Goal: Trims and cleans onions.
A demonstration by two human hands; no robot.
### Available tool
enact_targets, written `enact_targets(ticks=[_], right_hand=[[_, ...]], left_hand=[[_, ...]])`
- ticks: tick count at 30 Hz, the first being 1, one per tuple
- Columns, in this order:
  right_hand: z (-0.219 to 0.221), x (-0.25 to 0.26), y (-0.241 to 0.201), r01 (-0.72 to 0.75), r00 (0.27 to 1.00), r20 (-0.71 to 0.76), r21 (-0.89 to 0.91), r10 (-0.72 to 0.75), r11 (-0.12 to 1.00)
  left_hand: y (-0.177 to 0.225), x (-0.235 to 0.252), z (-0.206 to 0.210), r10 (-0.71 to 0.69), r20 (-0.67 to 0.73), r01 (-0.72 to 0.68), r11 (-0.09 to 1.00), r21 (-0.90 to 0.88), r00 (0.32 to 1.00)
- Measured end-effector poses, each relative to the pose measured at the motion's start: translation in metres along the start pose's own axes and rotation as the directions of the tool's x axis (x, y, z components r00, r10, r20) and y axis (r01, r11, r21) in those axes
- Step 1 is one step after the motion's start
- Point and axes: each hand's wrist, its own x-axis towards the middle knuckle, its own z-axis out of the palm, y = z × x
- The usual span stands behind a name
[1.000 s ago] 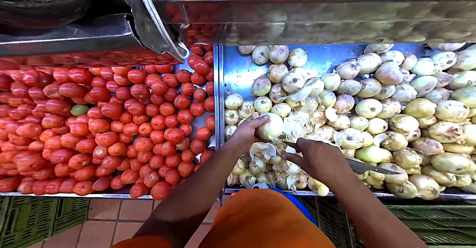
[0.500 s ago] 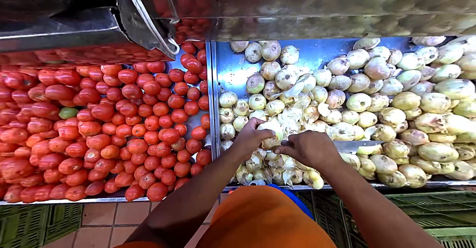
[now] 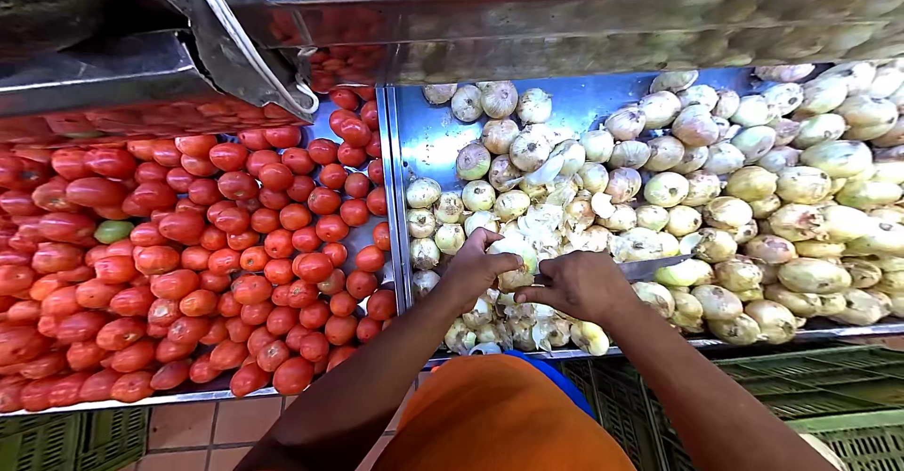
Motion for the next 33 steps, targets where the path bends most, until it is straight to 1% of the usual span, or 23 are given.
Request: enact_targets(ticks=[1,3,6,8,10,12,14,15,16,17,18,19,20,21,22,23,25,26,27,28,30,32,33], right_hand=[[0.002,0.0,-0.002,0.002,1.0,0.002,0.014,-0.002,1.0],[0.006,0.0,-0.002,0.007,1.0,-0.022,0.011,-0.007,1.0],[0.016,0.003,0.001,0.086,0.981,-0.173,-0.036,-0.091,0.996],[0.018,0.007,0.002,0.152,0.96,-0.224,-0.08,-0.166,0.985],[0.017,0.01,0.004,0.2,0.954,-0.204,-0.107,-0.218,0.974],[0.015,0.012,0.006,0.201,0.962,-0.163,-0.132,-0.221,0.971],[0.015,0.011,0.003,0.202,0.971,-0.106,-0.123,-0.215,0.972],[0.018,0.008,-0.003,0.22,0.974,-0.041,-0.088,-0.225,0.971],[0.024,0.004,-0.012,0.242,0.969,0.058,-0.054,-0.239,0.969],[0.031,0.001,-0.021,0.256,0.957,0.151,-0.027,-0.249,0.966],[0.035,0.0,-0.025,0.241,0.946,0.224,-0.003,-0.235,0.97],[0.035,0.003,-0.024,0.179,0.941,0.287,0.028,-0.179,0.983],[0.033,0.005,-0.02,0.089,0.946,0.306,0.067,-0.105,0.994],[0.032,0.005,-0.015,0.015,0.956,0.289,0.092,-0.041,0.996],[0.028,0.005,-0.011,-0.026,0.969,0.249,0.1,0.0,0.995],[0.025,0.004,-0.007,-0.035,0.982,0.186,0.097,0.016,0.995],[0.02,0.0,0.0,-0.011,1.0,-0.013,0.119,0.013,0.993],[0.017,0.0,0.001,-0.003,0.995,-0.1,0.127,0.016,0.992],[0.012,0.001,0.001,-0.005,0.989,-0.145,0.123,0.023,0.992],[0.007,0.003,0.001,-0.012,0.987,-0.158,0.097,0.027,0.995],[-0.003,0.008,-0.003,-0.02,0.994,-0.108,0.039,0.024,0.999],[-0.004,0.011,-0.007,0.024,0.996,-0.091,-0.006,-0.025,1.0],[-0.002,0.011,-0.009,0.06,0.992,-0.108,-0.024,-0.062,0.998]], left_hand=[[-0.001,-0.003,0.002,0.008,-0.021,-0.007,0.999,0.04,1.0],[-0.006,0.001,0.003,0.015,-0.036,-0.014,0.999,0.042,0.999],[-0.015,0.006,0.007,0.028,-0.135,-0.018,0.997,0.07,0.99],[-0.021,0.009,0.01,0.043,-0.204,-0.017,0.991,0.13,0.978],[-0.024,0.013,0.013,0.052,-0.245,-0.013,0.987,0.16,0.968],[-0.027,0.021,0.015,0.039,-0.286,-0.004,0.992,0.123,0.957],[-0.029,0.033,0.016,-0.014,-0.335,0.015,1.0,0.001,0.942],[-0.029,0.042,0.014,-0.056,-0.363,0.024,0.995,-0.093,0.93],[-0.027,0.052,0.009,-0.103,-0.381,0.025,0.979,-0.204,0.919],[-0.023,0.059,0.001,-0.134,-0.363,0.028,0.958,-0.284,0.922],[-0.015,0.063,-0.006,-0.151,-0.308,0.043,0.943,-0.33,0.939],[-0.005,0.061,-0.012,-0.16,-0.241,0.068,0.934,-0.35,0.957],[0.001,0.057,-0.017,-0.169,-0.169,0.099,0.929,-0.357,0.971],[0.004,0.051,-0.021,-0.168,-0.121,0.116,0.928,-0.355,0.978],[0.006,0.045,-0.023,-0.161,-0.104,0.117,0.933,-0.34,0.981],[0.007,0.041,-0.024,-0.144,-0.099,0.107,0.946,-0.307,0.985],[0.006,0.038,-0.025,-0.103,-0.09,0.083,0.976,-0.2,0.991],[0.005,0.038,-0.024,-0.082,-0.075,0.071,0.988,-0.139,0.994],[0.003,0.038,-0.024,-0.062,-0.055,0.058,0.995,-0.08,0.997],[0.002,0.038,-0.023,-0.051,-0.032,0.05,0.998,-0.032,0.998],[0.005,0.034,-0.02,-0.047,-0.001,0.047,0.997,0.06,0.999],[0.009,0.032,-0.018,-0.068,-0.002,0.068,0.99,0.124,0.998],[0.009,0.033,-0.018,-0.087,-0.02,0.089,0.987,0.132,0.996]])
